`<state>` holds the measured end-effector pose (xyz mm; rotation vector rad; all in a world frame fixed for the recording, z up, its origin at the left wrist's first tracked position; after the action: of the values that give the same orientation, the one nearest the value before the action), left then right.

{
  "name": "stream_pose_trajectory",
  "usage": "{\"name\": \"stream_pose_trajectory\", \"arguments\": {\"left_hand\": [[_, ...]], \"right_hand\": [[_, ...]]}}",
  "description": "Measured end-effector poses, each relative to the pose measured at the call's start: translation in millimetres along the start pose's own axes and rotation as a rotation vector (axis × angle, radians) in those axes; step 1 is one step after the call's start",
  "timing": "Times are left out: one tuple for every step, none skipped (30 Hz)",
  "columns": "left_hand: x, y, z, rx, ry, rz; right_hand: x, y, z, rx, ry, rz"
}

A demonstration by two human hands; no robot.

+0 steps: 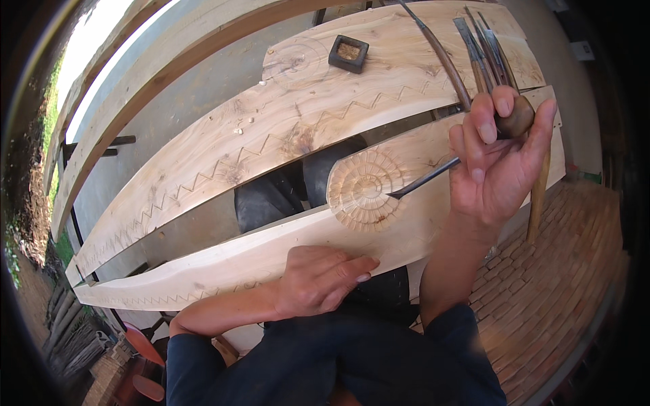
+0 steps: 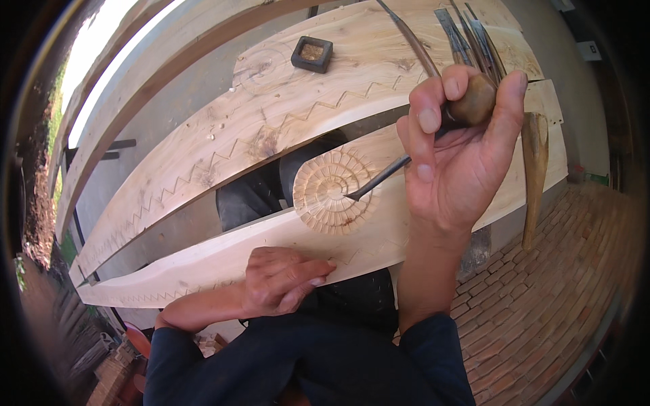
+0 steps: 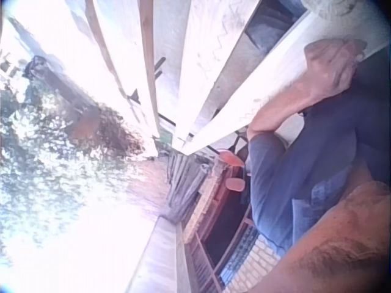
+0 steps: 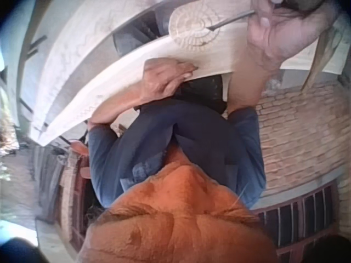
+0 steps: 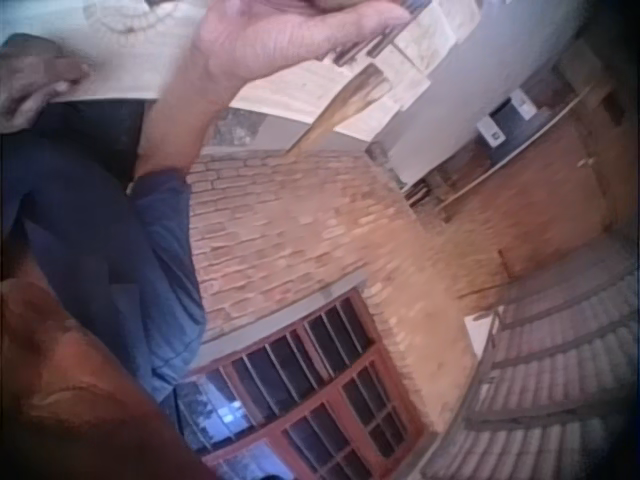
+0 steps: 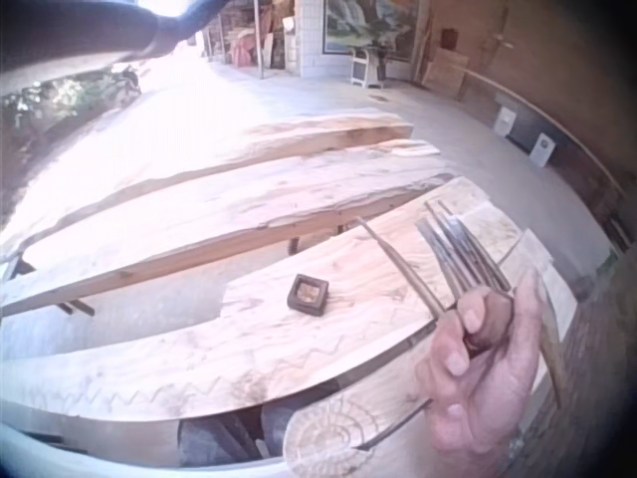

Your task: The person carves a circular decorative pattern into a long wooden board using a gouge. They use their hands to guide the tool and apply pressure to the wood, occasionally clearing away small shavings.

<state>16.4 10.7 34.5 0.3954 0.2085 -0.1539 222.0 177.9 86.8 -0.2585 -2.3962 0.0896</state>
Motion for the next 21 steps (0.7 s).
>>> {"name": "stream_pose_trajectory", "arguments": {"left_hand": [[13.3, -9.8, 4.8, 0.152, 0.052, -0.019], [21.5, -18.7, 5.9, 0.242, 0.110, -0.044], [25.2, -19.6, 6.1, 0.283, 0.107, -0.069], [27.0, -20.0, 6.4, 0.323, 0.106, -0.093], [25.2, -17.8, 4.8, 0.276, 0.091, -0.082], [22.6, -15.4, 3.3, 0.225, 0.081, -0.067], [19.8, -11.8, 2.1, 0.178, 0.068, -0.053], [16.0, -9.4, -0.8, 0.117, 0.033, -0.030], [12.5, -7.4, -4.6, 0.057, -0.005, -0.008], [10.3, -5.8, -8.1, -0.003, -0.042, 0.014], [8.8, -5.1, -9.2, -0.015, -0.075, 0.046], [8.8, -3.4, -8.2, -0.015, -0.098, 0.064], [7.8, -6.3, -9.9, -0.027, -0.101, 0.087], [6.7, -8.7, -12.4, -0.039, -0.104, 0.110], [2.4, -13.6, -10.3, -0.023, -0.056, 0.125], [1.6, -13.8, -11.1, 0.004, -0.055, 0.119], [0.3, -13.6, -11.6, 0.029, -0.053, 0.113], [-1.3, -14.0, -11.2, 0.076, 0.001, 0.091], [-3.3, -14.1, -10.4, 0.123, 0.054, 0.068], [-3.8, -13.5, -9.3, 0.169, 0.108, 0.045], [-5.4, -12.7, -9.0, 0.183, 0.134, 0.053]], "right_hand": [[-1.2, -8.9, 1.4, 0.005, 0.019, 0.012], [-1.3, -17.4, 2.8, 0.010, 0.038, 0.025], [-1.0, -26.6, 1.1, -0.016, -0.013, 0.052], [-2.5, -33.8, -0.8, -0.039, -0.020, 0.052], [-5.2, -40.4, -1.3, -0.061, -0.026, 0.051], [-7.1, -46.9, -0.9, -0.078, -0.031, 0.046], [-7.0, -54.8, -4.5, -0.128, -0.068, 0.138], [-4.3, -65.2, -7.1, -0.216, -0.152, 0.129], [-3.5, -77.0, -8.7, -0.306, -0.236, 0.119], [-3.6, -87.3, -9.5, -0.396, -0.319, 0.108], [-1.3, -97.9, -6.3, -0.538, -0.418, -0.076], [2.7, -111.3, -6.0, -0.685, -0.522, -0.258], [13.4, -124.1, -0.7, -0.646, -0.609, -0.408], [24.8, -136.8, 7.0, -0.604, -0.691, -0.560], [33.3, -146.7, 17.3, -0.577, -0.651, -0.726], [42.2, -157.0, 22.9, -0.557, -0.655, -0.867], [46.3, -167.3, 29.8, -0.577, -0.655, -0.861], [45.8, -178.4, 40.9, -0.598, -0.640, -0.858], [45.0, -181.1, 44.0, -0.596, -0.636, -0.879], [44.5, -183.7, 47.0, -0.595, -0.632, -0.898], [44.5, -183.4, 47.9, -0.567, -0.637, -0.945]]}}
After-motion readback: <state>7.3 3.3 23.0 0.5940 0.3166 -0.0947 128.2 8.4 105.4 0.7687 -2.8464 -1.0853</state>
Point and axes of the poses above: each hand's wrist, its own y-axis towards the middle knuckle, its own x-axis out of the palm, z = x × y, the point moved 4 cm from there along y, towards the middle knuckle, and after that the axes turned 12 degrees about z, right-handed, at the moved point
